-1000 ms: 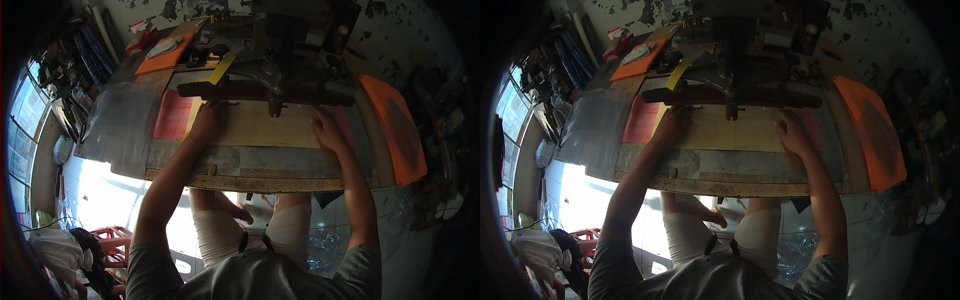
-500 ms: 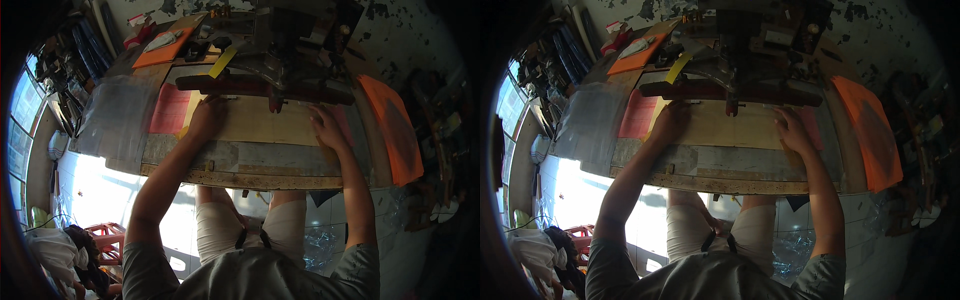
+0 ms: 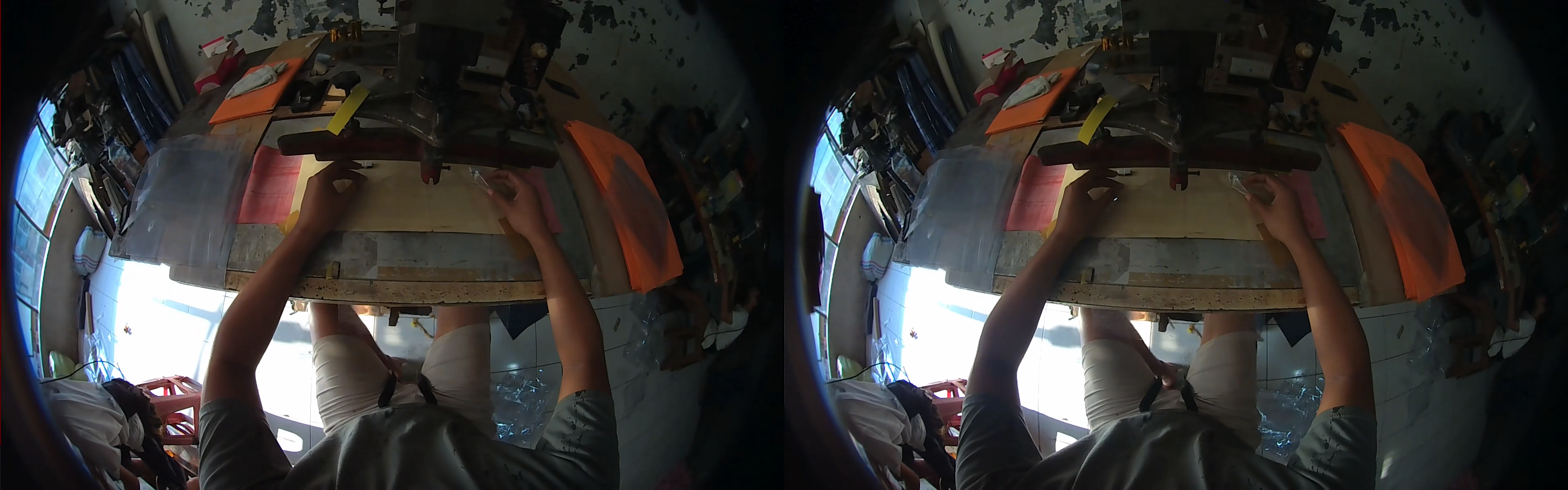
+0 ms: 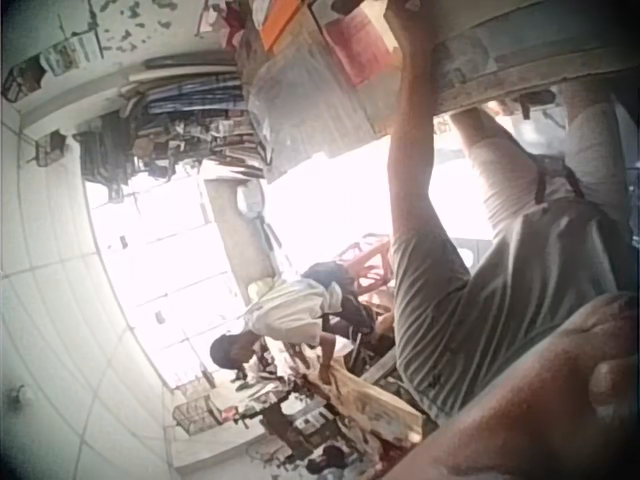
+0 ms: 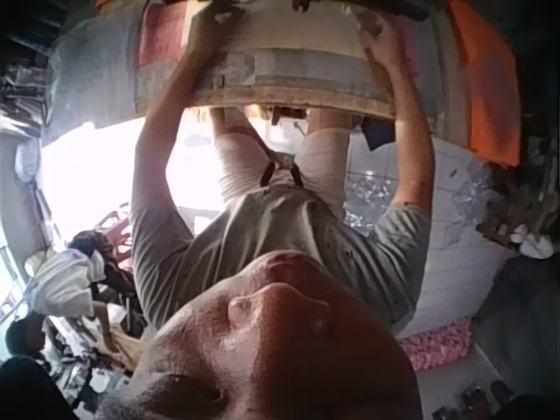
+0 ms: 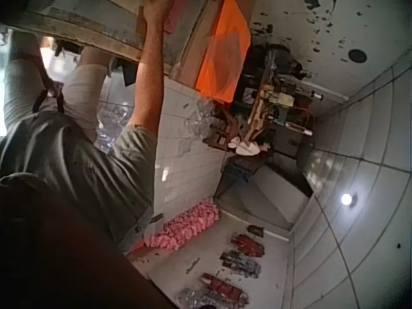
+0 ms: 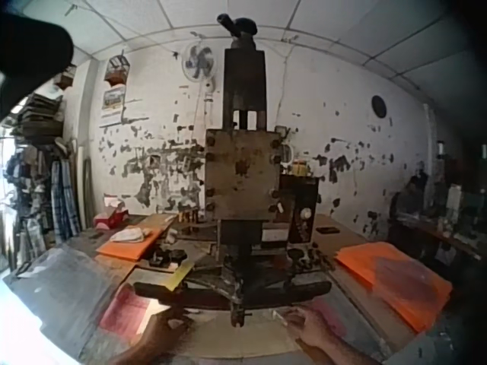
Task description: The person places and positions small metal blocks on a template on the work table, then aligns materials by hand beneath the press mechanism.
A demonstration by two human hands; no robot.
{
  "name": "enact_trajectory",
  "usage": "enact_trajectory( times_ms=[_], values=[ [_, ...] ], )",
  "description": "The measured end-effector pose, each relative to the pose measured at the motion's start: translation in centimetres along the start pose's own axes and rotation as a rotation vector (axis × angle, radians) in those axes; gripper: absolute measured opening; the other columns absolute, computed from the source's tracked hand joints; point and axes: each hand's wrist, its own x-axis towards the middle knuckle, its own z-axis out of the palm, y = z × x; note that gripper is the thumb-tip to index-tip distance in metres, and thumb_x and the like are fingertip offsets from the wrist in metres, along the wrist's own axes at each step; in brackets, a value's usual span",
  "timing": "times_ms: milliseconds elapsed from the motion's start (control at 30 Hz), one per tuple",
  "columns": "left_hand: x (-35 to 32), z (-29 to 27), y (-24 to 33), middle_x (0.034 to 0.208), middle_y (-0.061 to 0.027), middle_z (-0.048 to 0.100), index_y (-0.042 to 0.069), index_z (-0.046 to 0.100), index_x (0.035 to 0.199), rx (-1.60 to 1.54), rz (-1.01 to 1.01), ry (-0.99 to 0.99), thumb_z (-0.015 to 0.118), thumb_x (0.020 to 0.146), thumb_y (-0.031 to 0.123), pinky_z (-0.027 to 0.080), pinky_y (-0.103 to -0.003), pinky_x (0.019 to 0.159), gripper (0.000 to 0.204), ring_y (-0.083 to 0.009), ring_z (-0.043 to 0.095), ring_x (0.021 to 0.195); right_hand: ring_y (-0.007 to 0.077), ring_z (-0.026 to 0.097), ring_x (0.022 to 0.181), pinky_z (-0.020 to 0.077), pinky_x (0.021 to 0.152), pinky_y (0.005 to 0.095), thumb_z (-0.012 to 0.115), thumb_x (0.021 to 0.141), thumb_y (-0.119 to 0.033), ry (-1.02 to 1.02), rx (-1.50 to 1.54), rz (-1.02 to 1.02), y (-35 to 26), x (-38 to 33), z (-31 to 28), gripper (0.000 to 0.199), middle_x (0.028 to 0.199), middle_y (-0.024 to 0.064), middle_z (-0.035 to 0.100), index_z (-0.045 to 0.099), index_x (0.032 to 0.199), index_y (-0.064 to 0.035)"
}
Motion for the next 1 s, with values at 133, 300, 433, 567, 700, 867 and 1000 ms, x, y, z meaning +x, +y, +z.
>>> enact_trajectory(
  times_ms=[133, 300, 433, 567, 700, 867, 1000],
  values=[
    [-0.1, 0.2, 0.8, 0.120, -0.0088, 0.079, 0.003, 0.075, 0.107, -0.016, -0.052, 0.041, 0.079, 0.093, 0.015, 0.054, -0.036, 0.104, 0.018, -0.0228, 0.074, 0.117, 0.0202, 0.069, 0.125, 0.0503, 0.107, 0.0350, 0.075, 0.096, -0.003, 0.035, 0.007, -0.049, 0.4, -0.1, 0.2, 0.027, 0.124, 0.0090, 0.076, 0.071, 0.122, -0.0022],
    [-0.1, 0.3, 0.3, 0.111, -0.0111, 0.081, 0.004, 0.058, 0.097, -0.037, -0.074, 0.071, 0.079, 0.092, 0.009, 0.057, -0.033, 0.098, 0.023, -0.0213, 0.077, 0.112, 0.0181, 0.072, 0.111, 0.0536, 0.098, 0.0346, 0.077, 0.094, -0.004, 0.086, -0.038, -0.052, -0.5, -0.1, 0.4, 0.020, 0.111, 0.0074, 0.079, 0.075, 0.114, -0.0026],
    [-0.1, 0.4, -0.1, 0.108, -0.0099, 0.081, 0.003, 0.064, 0.098, -0.081, -0.063, 0.092, 0.079, 0.093, 0.008, 0.058, -0.034, 0.093, 0.017, -0.0200, 0.077, 0.108, 0.0184, 0.072, 0.105, 0.0536, 0.095, 0.0341, 0.076, 0.094, -0.003, 0.143, -0.090, -0.086, -1.1, -0.2, 0.4, 0.021, 0.107, 0.0074, 0.079, 0.075, 0.114, -0.0032],
    [-0.1, 0.2, 0.2, 0.107, -0.0070, 0.081, 0.005, 0.071, 0.102, 0.015, -0.078, 0.104, 0.079, 0.091, 0.010, 0.058, -0.034, 0.090, 0.015, -0.0211, 0.078, 0.101, 0.0254, 0.074, 0.106, 0.0553, 0.094, 0.0372, 0.074, 0.094, -0.004, 0.140, -0.165, -0.053, -0.6, -0.5, 0.0, 0.022, 0.106, 0.0091, 0.077, 0.075, 0.116, -0.0055],
    [-0.3, 0.0, 0.6, 0.106, -0.0044, 0.081, 0.008, 0.075, 0.108, 0.174, -0.050, 0.108, 0.079, 0.091, 0.017, 0.059, -0.037, 0.089, 0.020, -0.0247, 0.078, 0.099, 0.0276, 0.072, 0.108, 0.0561, 0.095, 0.0388, 0.071, 0.095, -0.002, 0.084, -0.222, -0.089, -0.7, -0.5, 0.0, 0.022, 0.112, 0.0102, 0.075, 0.075, 0.116, -0.0045],
    [-0.6, -0.1, 0.7, 0.099, -0.0037, 0.081, 0.010, 0.078, 0.112, 0.212, -0.010, 0.105, 0.077, 0.092, 0.021, 0.059, -0.037, 0.087, 0.023, -0.0258, 0.078, 0.094, 0.0283, 0.071, 0.107, 0.0562, 0.093, 0.0392, 0.068, 0.096, 0.000, 0.062, -0.254, -0.133, -1.2, -0.6, 0.0, 0.020, 0.112, 0.0109, 0.073, 0.076, 0.113, -0.0035],
    [-0.6, -0.2, 1.2, 0.088, -0.0064, 0.080, 0.010, 0.080, 0.110, 0.340, 0.118, 0.128, 0.076, 0.093, 0.020, 0.059, -0.038, 0.081, 0.020, -0.0243, 0.077, 0.084, 0.0290, 0.070, 0.105, 0.0559, 0.091, 0.0401, 0.068, 0.095, 0.000, 0.030, -0.241, -0.138, -0.9, -0.5, -0.3, 0.018, 0.108, 0.0107, 0.072, 0.077, 0.111, -0.0032]
  ],
)
